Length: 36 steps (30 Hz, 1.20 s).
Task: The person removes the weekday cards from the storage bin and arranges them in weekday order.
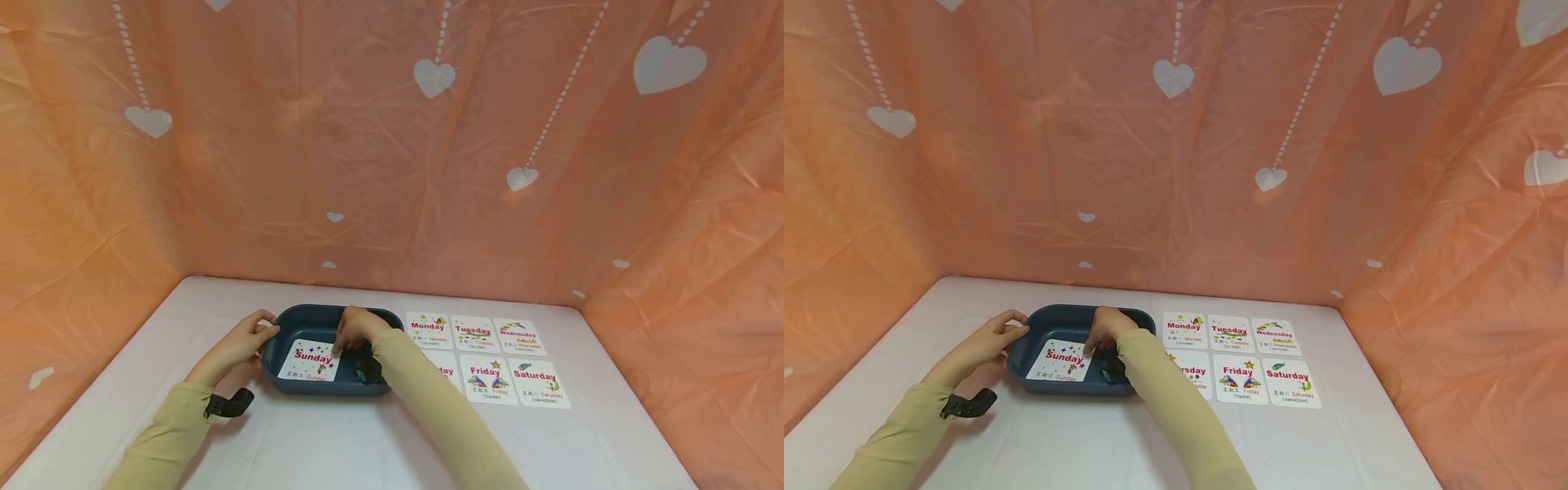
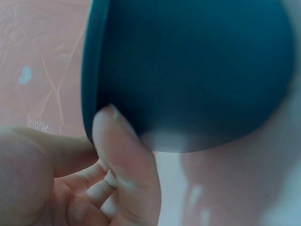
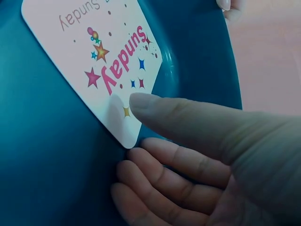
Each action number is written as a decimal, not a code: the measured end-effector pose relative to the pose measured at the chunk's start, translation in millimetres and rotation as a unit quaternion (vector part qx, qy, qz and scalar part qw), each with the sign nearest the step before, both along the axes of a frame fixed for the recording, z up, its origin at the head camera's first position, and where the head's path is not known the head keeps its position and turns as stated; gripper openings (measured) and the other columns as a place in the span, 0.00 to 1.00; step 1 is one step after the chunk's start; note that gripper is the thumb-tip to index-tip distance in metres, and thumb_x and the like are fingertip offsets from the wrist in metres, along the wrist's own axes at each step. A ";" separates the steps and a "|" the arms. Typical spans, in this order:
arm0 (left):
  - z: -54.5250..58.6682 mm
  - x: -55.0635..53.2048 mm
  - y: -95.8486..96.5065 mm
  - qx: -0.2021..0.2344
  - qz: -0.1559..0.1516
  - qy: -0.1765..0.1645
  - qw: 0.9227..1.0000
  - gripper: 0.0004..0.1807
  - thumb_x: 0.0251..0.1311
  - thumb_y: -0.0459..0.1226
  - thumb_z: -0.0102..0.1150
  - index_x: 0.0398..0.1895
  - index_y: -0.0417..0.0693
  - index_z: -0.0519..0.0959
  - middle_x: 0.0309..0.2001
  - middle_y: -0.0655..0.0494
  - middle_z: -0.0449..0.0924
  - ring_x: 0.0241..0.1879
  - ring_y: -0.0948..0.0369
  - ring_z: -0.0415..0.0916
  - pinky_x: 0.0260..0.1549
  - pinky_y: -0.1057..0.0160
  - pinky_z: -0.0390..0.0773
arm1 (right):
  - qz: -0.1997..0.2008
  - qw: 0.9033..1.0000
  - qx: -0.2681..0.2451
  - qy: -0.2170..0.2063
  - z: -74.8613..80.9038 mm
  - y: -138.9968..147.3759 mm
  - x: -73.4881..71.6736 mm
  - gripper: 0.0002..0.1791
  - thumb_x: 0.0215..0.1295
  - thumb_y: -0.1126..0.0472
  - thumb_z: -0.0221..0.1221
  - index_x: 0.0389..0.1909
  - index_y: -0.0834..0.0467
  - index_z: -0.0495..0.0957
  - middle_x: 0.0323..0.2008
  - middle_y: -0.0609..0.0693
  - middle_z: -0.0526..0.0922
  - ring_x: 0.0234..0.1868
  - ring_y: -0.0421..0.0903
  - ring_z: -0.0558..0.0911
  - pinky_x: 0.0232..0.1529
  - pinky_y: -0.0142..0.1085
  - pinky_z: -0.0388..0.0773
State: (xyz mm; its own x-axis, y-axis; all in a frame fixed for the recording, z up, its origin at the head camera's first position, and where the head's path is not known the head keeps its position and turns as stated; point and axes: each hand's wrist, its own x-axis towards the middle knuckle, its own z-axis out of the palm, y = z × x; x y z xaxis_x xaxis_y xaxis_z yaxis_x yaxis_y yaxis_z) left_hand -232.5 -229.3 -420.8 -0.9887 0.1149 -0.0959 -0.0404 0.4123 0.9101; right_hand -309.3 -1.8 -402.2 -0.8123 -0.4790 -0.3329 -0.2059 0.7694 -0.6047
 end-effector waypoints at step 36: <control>-2.9 -1.1 -0.9 -0.005 -0.002 -0.006 1.000 0.14 0.72 0.35 0.45 0.54 0.36 0.61 0.24 0.50 0.71 0.20 0.59 0.69 0.16 0.62 0.74 | 0.009 0.999 -0.022 -0.043 6.9 4.4 -1.7 0.07 0.48 0.69 0.71 0.22 0.62 0.81 0.21 0.51 0.82 0.24 0.45 0.82 0.28 0.36 0.79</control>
State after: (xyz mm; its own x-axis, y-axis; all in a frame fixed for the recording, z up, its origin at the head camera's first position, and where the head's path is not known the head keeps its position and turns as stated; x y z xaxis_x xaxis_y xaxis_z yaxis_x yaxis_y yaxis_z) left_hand -233.6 -230.2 -423.8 -0.9871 0.1174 -0.1085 -0.0494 0.4210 0.9057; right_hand -311.0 2.6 -395.4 -0.7731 -0.5086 -0.3790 -0.1659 0.7388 -0.6532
